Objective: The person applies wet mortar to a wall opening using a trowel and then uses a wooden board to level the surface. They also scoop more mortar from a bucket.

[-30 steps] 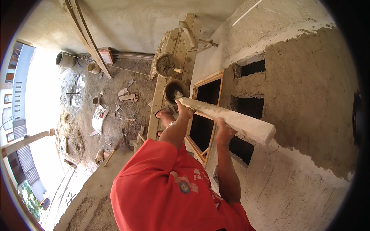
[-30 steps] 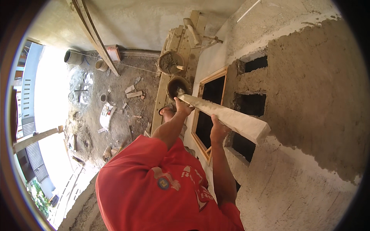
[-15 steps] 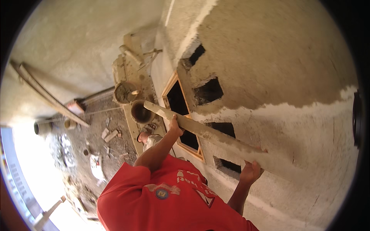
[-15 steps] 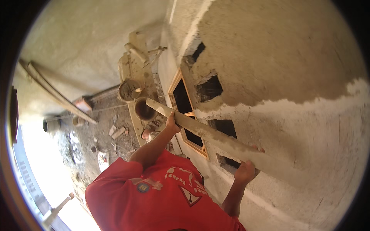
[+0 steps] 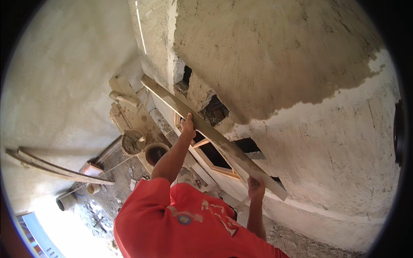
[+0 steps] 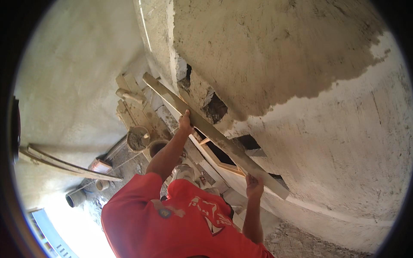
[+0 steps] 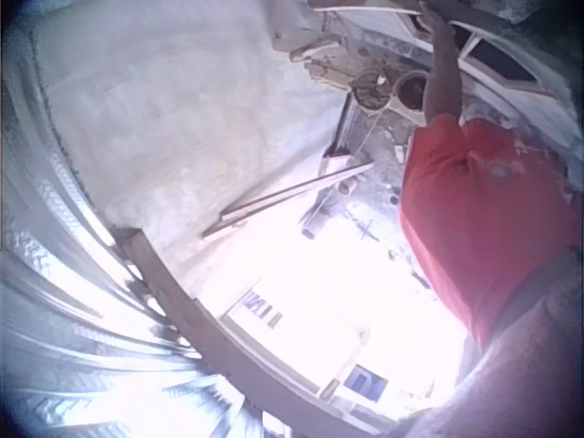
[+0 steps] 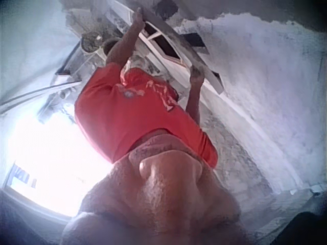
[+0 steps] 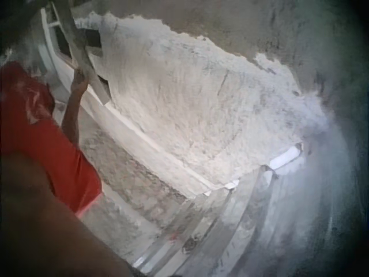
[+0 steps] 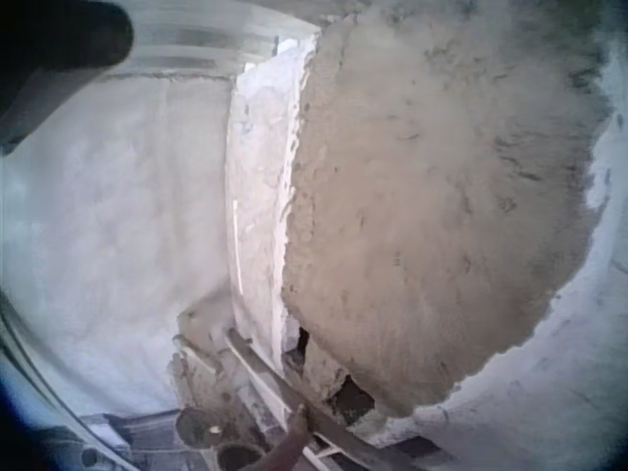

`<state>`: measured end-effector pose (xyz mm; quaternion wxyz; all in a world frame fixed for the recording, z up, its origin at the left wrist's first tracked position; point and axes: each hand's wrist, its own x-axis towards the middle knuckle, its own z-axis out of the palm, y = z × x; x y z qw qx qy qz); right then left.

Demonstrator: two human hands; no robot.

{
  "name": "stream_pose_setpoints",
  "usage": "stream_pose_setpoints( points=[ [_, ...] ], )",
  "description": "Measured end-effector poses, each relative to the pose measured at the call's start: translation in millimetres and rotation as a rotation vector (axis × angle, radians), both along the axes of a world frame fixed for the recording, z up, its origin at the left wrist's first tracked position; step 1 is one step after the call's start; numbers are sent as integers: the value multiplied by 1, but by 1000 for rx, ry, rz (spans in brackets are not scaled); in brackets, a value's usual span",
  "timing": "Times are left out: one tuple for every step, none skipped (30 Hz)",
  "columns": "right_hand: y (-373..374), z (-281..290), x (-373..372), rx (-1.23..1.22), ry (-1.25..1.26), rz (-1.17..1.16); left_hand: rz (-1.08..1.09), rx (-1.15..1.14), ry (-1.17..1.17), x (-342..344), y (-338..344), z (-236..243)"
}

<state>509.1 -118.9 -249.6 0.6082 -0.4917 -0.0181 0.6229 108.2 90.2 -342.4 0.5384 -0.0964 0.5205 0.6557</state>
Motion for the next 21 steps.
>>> stream_pose_setpoints(
  points=[
    [9,-9,-13,4,5,-15,-22,-8,50,-12,19,0],
    [18,-20,-29,-2,29,35,-52,2,79,-30,37,-9],
    [29,-28,-41,-5,45,70,-71,5,79,-40,56,-7],
    [40,-36,-53,-12,81,67,-98,11,111,-49,74,-4],
    [50,-47,-62,-14,83,46,-130,12,144,-57,91,-5],
    [64,-54,-75,-14,131,74,-132,26,149,-73,108,-9],
    [79,-62,-87,-12,179,102,-139,27,152,-90,123,-14],
    [92,-68,-98,-13,178,85,-150,11,190,-100,138,-19],
    [105,-71,-109,-31,185,64,-162,-3,224,-107,152,-22],
    [119,-74,-119,-47,192,43,-144,-8,197,-113,165,-24],
    [129,-78,-124,-32,239,-5,-141,-19,167,-113,179,-29],
    [143,-78,-135,-25,221,23,-126,-38,241,-128,192,-36],
    [155,-78,-145,-18,202,52,-73,-8,202,-140,200,-44],
    [164,-79,-149,-19,202,26,-86,23,179,-144,213,-54],
    [172,-79,-152,-25,180,44,-96,54,155,-150,222,-58],
    [178,-80,-156,-31,157,62,-117,53,153,-152,231,-61],
    [184,-83,-160,-38,157,43,-95,66,153,-155,236,-58],
    [188,-85,-165,-16,161,65,-66,82,154,-161,240,-55],
    [192,-86,-170,5,165,86,-78,79,153,-165,245,-53],
    [197,-86,-176,-17,158,46,-71,104,143,-168,253,-48],
    [200,-85,-179,-18,158,34,-64,129,132,-166,258,-44]
  ],
)
